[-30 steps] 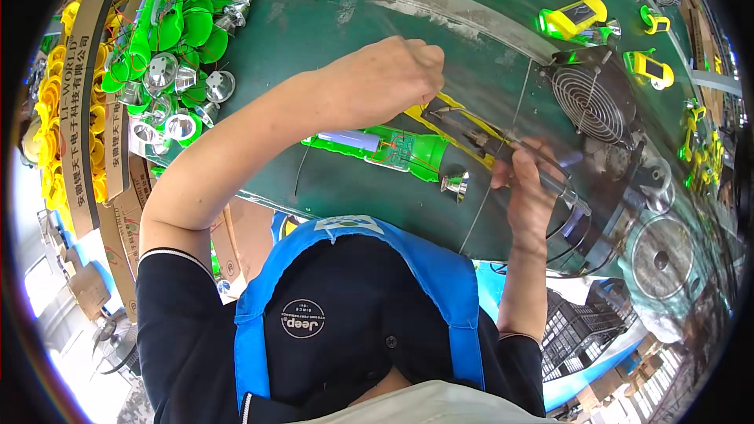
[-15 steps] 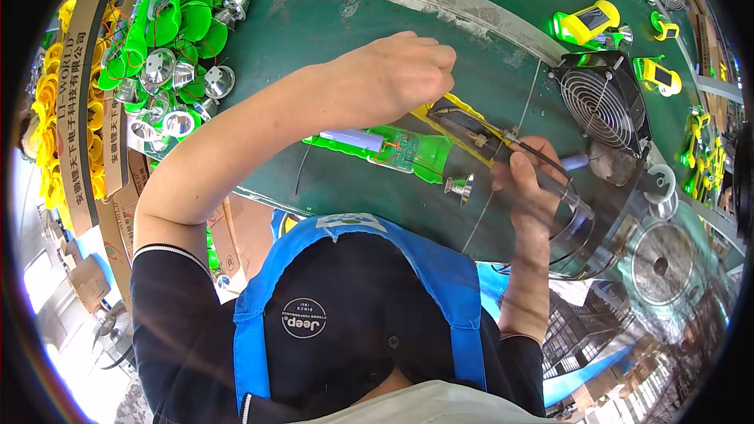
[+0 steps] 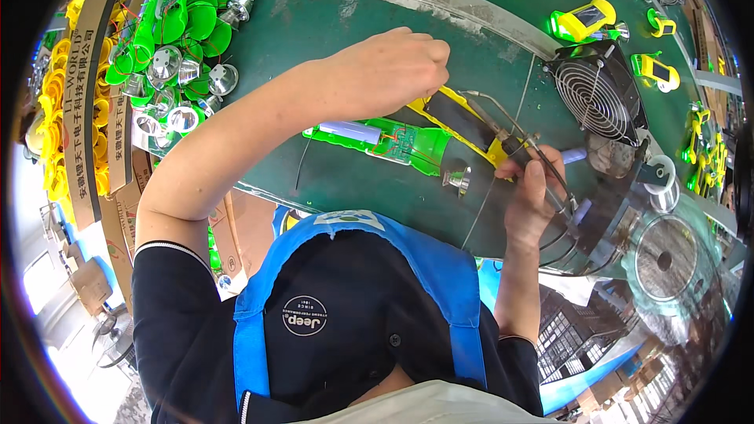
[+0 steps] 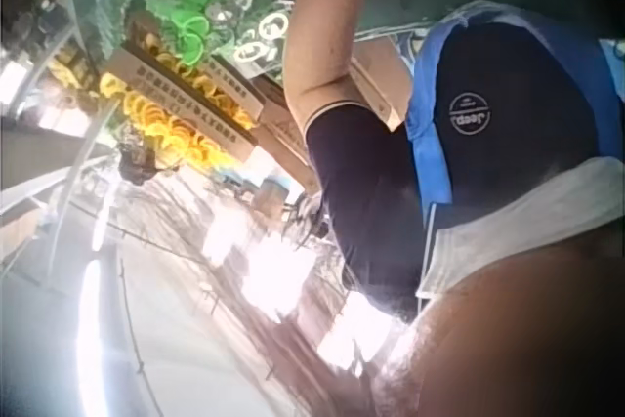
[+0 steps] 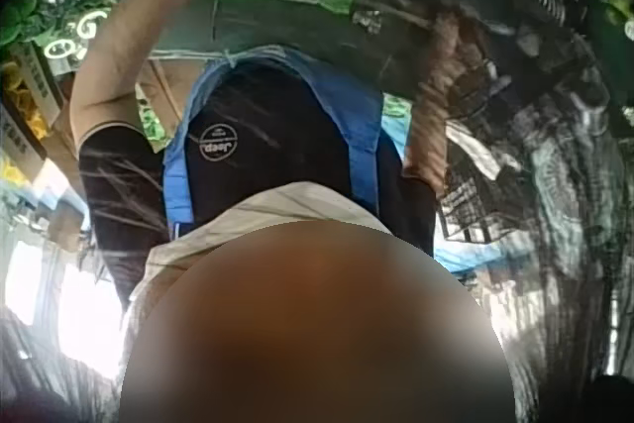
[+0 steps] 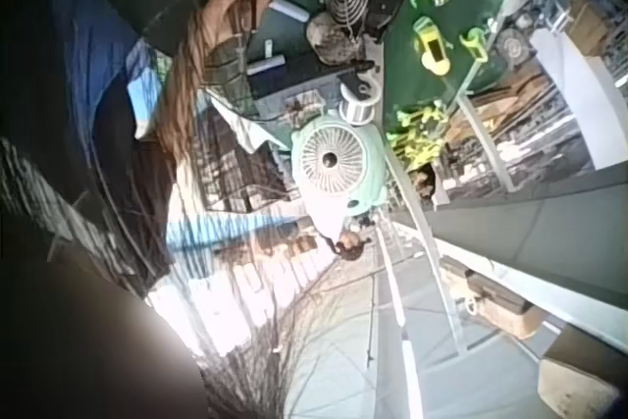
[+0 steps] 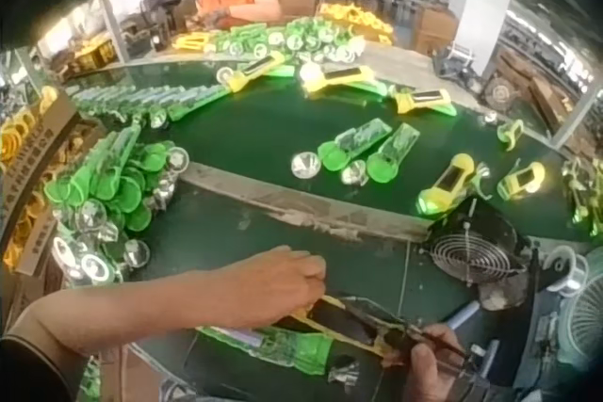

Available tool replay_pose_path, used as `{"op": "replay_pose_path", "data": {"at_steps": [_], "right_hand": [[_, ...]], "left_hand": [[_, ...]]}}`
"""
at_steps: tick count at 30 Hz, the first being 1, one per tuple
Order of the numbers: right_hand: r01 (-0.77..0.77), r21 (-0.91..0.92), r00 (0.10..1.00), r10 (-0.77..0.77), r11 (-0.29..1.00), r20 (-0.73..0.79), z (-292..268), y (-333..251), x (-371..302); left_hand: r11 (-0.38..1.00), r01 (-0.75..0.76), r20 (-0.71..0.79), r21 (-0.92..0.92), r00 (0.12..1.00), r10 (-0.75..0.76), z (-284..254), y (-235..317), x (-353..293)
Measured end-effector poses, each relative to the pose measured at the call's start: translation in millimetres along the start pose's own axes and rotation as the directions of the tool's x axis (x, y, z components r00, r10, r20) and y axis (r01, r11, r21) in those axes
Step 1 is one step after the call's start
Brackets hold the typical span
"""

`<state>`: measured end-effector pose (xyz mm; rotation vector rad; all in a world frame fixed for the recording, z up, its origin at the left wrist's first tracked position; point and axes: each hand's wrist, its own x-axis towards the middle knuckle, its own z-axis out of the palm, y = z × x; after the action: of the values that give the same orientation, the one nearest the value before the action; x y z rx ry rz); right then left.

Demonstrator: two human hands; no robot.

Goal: Soldering electronic components and wires to assemble solar-powered flashlight parts.

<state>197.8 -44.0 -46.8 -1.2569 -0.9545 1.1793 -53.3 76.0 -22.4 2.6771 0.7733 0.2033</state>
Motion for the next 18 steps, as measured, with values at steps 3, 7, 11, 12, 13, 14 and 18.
{"op": "replay_pose_path", "data": {"at_steps": [3,7,11,12,13,14,18], "right_hand": [[0.011,0.043,1.000,-0.010,0.999,-0.025,0,3,-2],[0.076,0.020,0.996,-0.075,0.997,-0.037,-4,1,-6],[0.134,-0.023,0.990,-0.135,0.991,-0.041,-11,-2,-10],[0.133,-0.002,0.990,-0.133,0.991,-0.056,-12,-2,-11],[0.144,-0.014,0.988,-0.145,0.989,-0.053,-14,-1,-12],[0.145,-0.024,0.987,-0.146,0.989,-0.063,-14,-1,-12],[0.161,-0.033,0.985,-0.163,0.986,-0.062,-15,2,-14]], "left_hand": [[0.998,-0.019,-0.005,-0.052,1.000,0.018,-1,-1,0],[0.996,-0.055,-0.085,-0.065,0.995,0.049,-3,1,1],[0.995,0.007,-0.023,-0.095,1.000,-0.009,-6,3,1],[0.990,0.035,0.020,-0.134,0.999,-0.032,-7,3,1],[0.991,0.033,0.013,-0.131,0.999,-0.032,-7,3,1],[0.989,0.035,0.022,-0.146,0.999,-0.032,-6,2,1],[0.981,-0.016,-0.017,-0.192,1.000,0.012,-6,-2,2]]}}
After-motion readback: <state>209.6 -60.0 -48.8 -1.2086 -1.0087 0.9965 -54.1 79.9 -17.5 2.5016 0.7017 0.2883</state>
